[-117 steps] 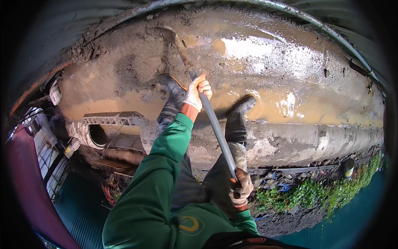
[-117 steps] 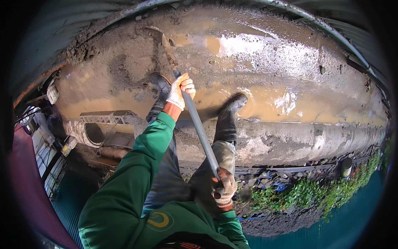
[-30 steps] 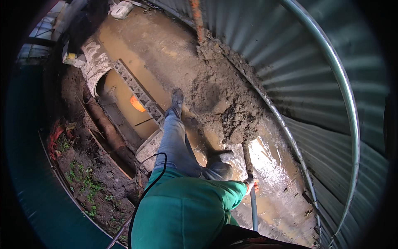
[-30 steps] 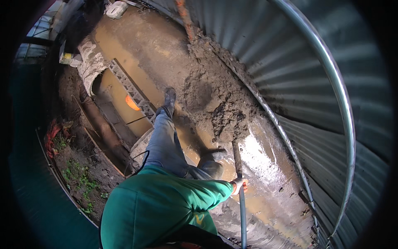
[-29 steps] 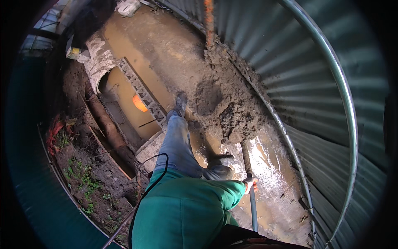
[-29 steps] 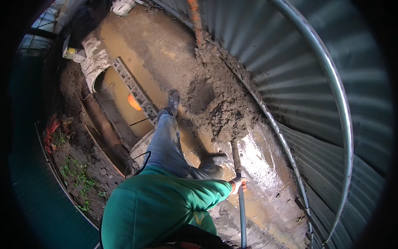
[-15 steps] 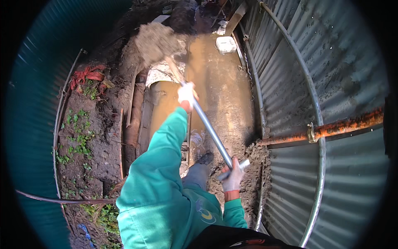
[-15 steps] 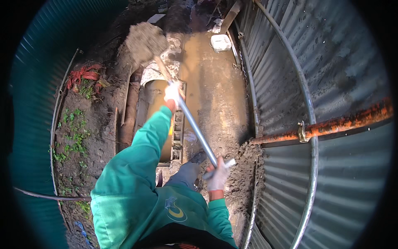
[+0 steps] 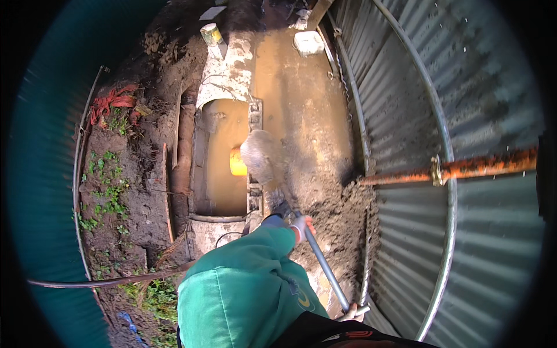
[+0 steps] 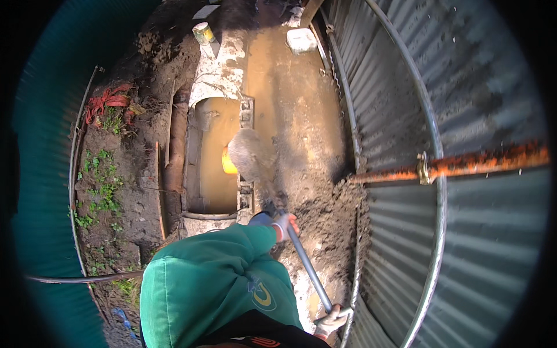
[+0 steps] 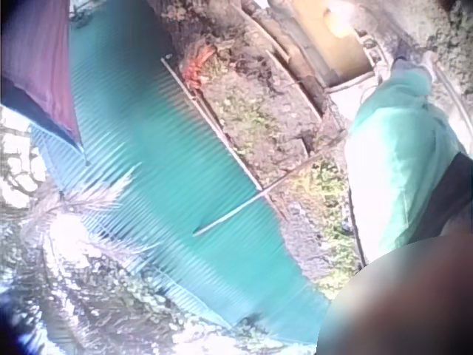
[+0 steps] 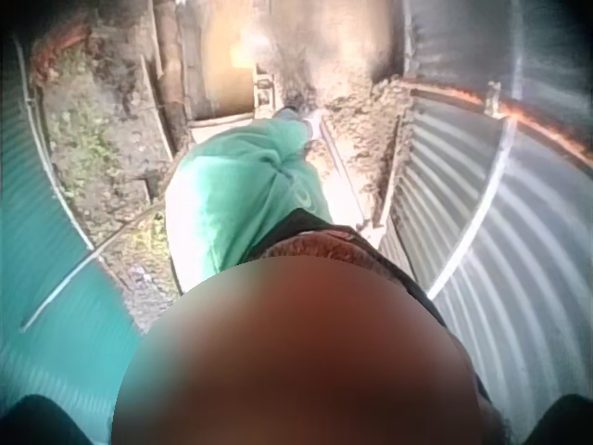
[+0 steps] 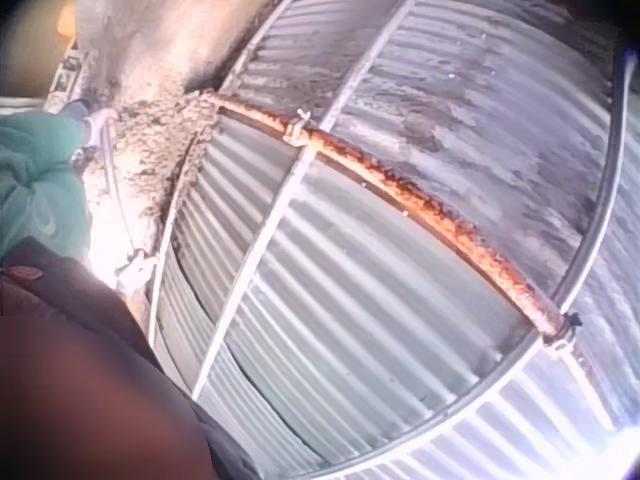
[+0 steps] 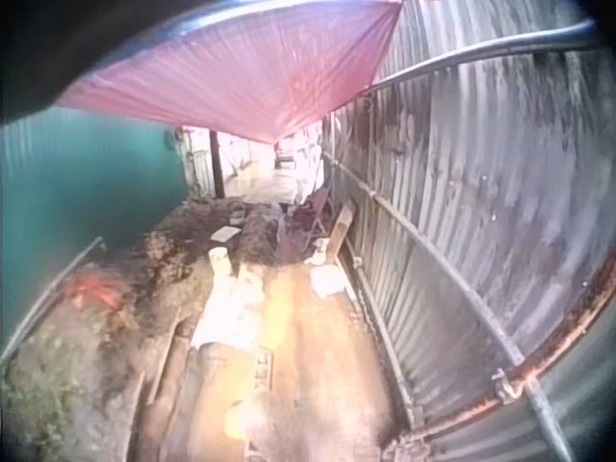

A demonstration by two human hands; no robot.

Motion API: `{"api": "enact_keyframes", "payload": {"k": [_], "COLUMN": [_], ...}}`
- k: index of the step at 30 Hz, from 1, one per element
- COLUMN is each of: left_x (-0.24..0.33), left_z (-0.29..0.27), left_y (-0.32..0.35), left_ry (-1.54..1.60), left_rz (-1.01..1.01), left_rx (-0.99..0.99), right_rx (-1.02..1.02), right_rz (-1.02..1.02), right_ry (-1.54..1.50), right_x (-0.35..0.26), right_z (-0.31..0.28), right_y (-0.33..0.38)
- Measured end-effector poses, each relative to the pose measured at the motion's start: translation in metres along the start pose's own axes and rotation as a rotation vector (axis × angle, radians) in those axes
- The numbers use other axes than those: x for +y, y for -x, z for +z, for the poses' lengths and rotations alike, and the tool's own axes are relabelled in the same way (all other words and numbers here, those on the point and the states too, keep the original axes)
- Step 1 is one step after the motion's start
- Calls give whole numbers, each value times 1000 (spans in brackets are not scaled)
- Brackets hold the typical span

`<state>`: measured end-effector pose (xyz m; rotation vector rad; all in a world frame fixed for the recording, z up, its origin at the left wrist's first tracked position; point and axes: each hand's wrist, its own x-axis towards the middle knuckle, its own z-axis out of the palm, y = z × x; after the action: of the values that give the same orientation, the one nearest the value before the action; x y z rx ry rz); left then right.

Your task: The person uses a shovel to repeatedly scoop and move wet mud and debris within a muddy channel. They shift the material along the channel and into a pile, working continuously with the shovel to clear and reposition the mud.

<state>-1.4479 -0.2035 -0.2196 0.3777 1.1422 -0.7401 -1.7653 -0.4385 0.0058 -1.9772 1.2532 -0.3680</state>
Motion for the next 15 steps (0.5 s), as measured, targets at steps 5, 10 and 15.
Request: {"api": "enact_keyframes", "payload": {"k": [5,10,15], "left_x": [-130,-197,-274], "left_z": [-56,-104,-175], "left_y": [22,27,16], "left_ry": [-221,-464,-637], "left_rz": [-108,30,-19], "left_rx": [-178,-159,-57], "right_rx": [139,-225,-9], "right_rz": [640,1039,964], "right_ry": [-218,-903,-935], "right_x": [189,284,308], "right_z": [-68,-92,-138], "right_y": [76,190,302]}}
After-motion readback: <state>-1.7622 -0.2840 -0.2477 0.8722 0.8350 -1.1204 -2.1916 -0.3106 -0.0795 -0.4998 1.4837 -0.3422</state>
